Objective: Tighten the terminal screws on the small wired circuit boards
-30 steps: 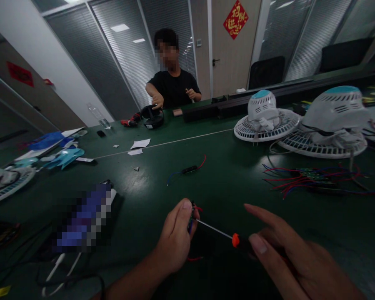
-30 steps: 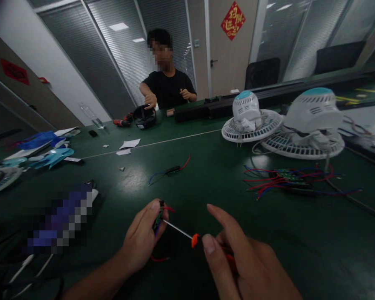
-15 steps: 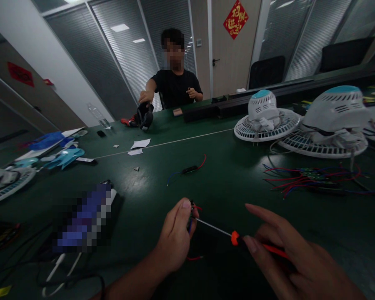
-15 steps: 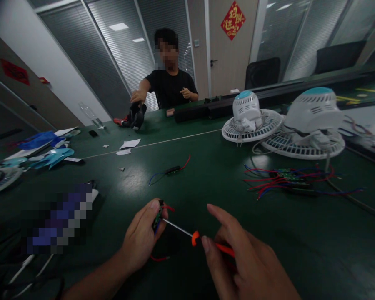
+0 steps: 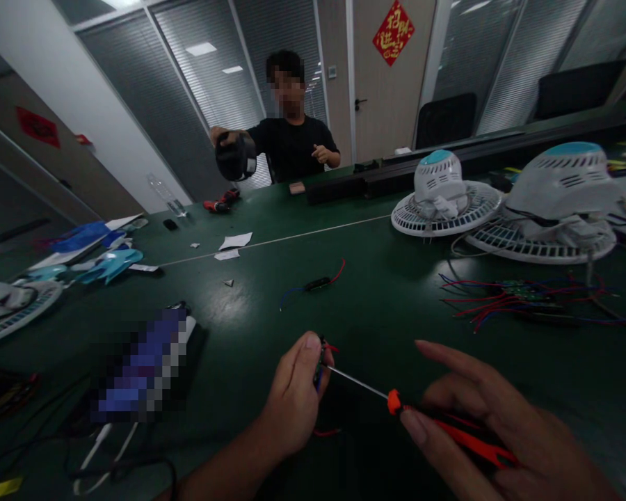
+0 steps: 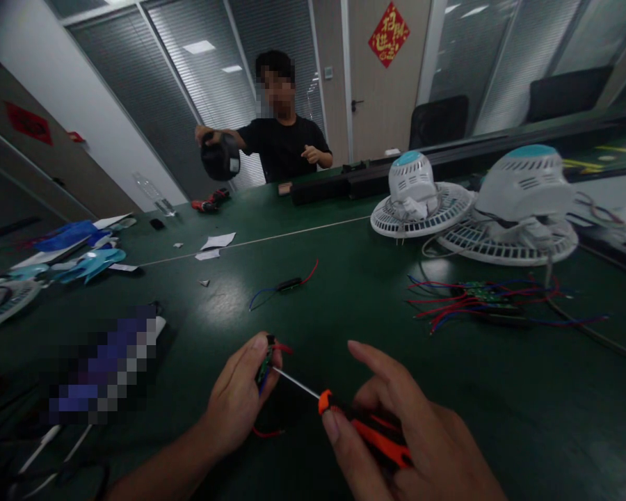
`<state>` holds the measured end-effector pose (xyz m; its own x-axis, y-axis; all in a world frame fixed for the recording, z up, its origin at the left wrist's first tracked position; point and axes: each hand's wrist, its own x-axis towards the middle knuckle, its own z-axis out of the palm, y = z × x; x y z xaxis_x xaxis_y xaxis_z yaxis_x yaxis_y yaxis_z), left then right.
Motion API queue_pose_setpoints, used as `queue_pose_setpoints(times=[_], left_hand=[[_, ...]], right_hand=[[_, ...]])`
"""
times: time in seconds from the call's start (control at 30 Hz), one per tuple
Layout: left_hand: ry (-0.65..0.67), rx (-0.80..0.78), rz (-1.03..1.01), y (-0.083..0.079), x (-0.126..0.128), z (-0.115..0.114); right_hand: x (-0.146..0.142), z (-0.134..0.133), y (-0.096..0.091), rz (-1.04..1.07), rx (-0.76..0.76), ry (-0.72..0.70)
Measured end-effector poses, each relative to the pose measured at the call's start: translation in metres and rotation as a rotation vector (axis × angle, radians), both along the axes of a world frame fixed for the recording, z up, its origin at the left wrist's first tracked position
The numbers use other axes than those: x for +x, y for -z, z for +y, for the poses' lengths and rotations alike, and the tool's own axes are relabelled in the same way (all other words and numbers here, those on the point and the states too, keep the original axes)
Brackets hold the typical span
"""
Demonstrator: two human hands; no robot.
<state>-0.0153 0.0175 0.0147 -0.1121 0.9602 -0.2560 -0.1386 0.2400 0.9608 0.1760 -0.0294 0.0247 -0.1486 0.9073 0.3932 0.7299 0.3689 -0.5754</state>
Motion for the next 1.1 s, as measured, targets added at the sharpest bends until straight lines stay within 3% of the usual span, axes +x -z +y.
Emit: queue_pose_setpoints(times=[0.23,0.4,0.5,0.73,1.0,1.1], left_hand=[[-0.018,-0.016,0.056,-0.004,0.001,0.001],[0.217,0.149,0.136,-0.002,-0.008,0.002],[0.331,0.201,0.178,-0.002,-0.012,0.003],[0.387,0.156,0.369,-0.008,-0.014,0.004],[0.422,0.223,0.398,-0.010,-0.018,0.001],[0.434,0.244,0.448,-0.012,-0.020,-0.001]], right_hand=[[-0.005,0.000,-0.002,0.016,-0.158,0.032],[-0.002,0.006,-0.004,0.126,-0.288,-0.025],[-0.003,0.008,-0.004,0.132,-0.250,0.030],[-0.004,0.005,0.006,0.112,-0.179,0.187],[-0.001,0.008,-0.010,0.191,-0.428,0.044],[0.000,0.008,-0.015,0.211,-0.458,0.001]])
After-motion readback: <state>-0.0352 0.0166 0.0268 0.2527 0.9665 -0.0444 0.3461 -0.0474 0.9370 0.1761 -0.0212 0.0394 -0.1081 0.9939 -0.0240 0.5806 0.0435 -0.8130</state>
